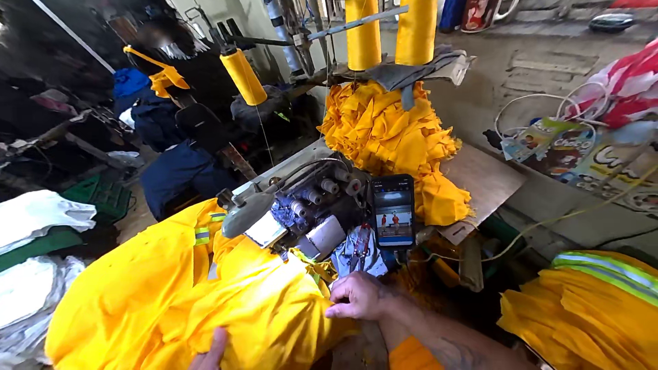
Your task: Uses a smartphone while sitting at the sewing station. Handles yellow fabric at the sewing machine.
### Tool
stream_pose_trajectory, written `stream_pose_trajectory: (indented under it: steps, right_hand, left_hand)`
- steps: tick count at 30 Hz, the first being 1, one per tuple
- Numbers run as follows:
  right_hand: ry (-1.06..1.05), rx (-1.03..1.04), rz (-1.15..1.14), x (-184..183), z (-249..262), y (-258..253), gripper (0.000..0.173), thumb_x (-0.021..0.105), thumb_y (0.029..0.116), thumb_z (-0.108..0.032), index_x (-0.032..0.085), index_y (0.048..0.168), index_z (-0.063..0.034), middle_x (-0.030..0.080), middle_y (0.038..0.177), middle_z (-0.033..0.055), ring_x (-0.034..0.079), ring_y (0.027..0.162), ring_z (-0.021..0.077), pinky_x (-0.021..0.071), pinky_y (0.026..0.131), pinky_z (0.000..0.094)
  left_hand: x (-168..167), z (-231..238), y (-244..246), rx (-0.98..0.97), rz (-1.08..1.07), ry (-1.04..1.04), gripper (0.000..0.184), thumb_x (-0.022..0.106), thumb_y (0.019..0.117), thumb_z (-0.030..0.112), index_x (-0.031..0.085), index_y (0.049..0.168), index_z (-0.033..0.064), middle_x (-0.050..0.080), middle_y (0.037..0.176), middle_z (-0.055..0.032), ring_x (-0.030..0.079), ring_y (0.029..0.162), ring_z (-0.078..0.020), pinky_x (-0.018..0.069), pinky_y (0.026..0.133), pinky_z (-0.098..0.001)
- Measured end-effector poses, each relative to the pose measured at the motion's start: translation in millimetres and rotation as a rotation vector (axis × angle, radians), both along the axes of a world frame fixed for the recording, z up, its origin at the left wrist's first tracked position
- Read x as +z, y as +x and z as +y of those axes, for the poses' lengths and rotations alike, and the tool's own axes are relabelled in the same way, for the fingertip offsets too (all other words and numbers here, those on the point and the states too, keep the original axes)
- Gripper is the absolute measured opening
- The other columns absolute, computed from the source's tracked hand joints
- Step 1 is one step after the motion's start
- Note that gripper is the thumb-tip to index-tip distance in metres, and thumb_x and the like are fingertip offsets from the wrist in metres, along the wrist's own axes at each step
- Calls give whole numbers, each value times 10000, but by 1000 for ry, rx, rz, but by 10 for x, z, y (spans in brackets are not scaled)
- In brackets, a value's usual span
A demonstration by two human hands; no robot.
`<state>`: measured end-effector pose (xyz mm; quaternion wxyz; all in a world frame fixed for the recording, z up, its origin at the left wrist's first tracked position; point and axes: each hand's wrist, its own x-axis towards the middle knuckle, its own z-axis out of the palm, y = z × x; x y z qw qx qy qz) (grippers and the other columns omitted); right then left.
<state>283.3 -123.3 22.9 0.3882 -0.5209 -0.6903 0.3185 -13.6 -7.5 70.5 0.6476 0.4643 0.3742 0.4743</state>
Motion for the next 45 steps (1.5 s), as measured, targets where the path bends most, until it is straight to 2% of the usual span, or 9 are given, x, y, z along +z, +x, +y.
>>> stream_pose_trajectory:
  steps: [5,8,10,14,21,31,39,42,45]
  right_hand:
    - [35,15,31,-36,22,16,417,656,995,-374,722,850,12,708,866,142,683,845,259,541,793,483]
    - [19,15,37,-22,3,15,423,665,988,-385,720,852,12,703,859,140,676,835,257,535,786,479]
    - [28,11,47,-28,-3,12,429,674,976,-401,716,836,3,699,834,132,669,807,249,529,762,476]
    - [7,25,57,-6,-9,36,431,699,960,-397,701,822,12,684,819,134,656,790,246,519,745,470]
    - [27,19,67,-15,12,36,404,696,972,-367,707,832,12,684,828,129,651,793,226,523,749,433]
    - [12,23,69,0,7,38,397,695,974,-357,705,824,11,691,836,127,658,814,217,525,763,422]
    - [-154,-118,-32,126,37,-114,451,626,989,-479,748,1022,-46,725,999,126,687,982,262,529,890,515]
    - [-72,-89,-15,168,100,-105,473,615,1006,-459,708,932,-2,684,911,148,661,899,266,527,828,478]
    - [104,-63,62,96,206,-65,460,646,998,-431,694,849,2,660,827,125,643,805,223,530,745,416]
  left_hand:
    - [233,104,64,192,102,145,159,516,1020,16,532,1177,29,731,962,29,725,903,-69,623,862,-307]
    - [142,122,173,246,182,72,245,553,1034,80,516,1259,-9,715,997,-14,720,912,-77,624,854,-311]
    - [-14,147,198,247,152,73,271,497,1072,147,513,1291,-11,716,1022,-25,720,941,-82,617,877,-311]
    - [-203,176,156,199,56,121,180,450,1058,43,527,1218,13,732,992,16,726,922,-69,617,877,-294]
    - [-39,233,181,311,238,243,108,574,991,1,608,1092,-18,726,904,24,711,856,-31,611,831,-246]
    - [-383,447,232,227,106,449,134,537,983,-33,632,1072,1,744,941,36,717,909,-52,605,880,-270]
    - [-407,479,190,276,137,453,116,540,995,-17,653,1016,-3,739,882,38,715,847,-34,609,834,-245]
    - [-390,491,203,295,180,443,107,554,994,11,654,955,17,724,819,49,707,787,-20,611,776,-227]
    - [-358,475,233,274,164,435,85,573,990,0,656,1005,0,738,864,32,716,824,-36,614,806,-241]
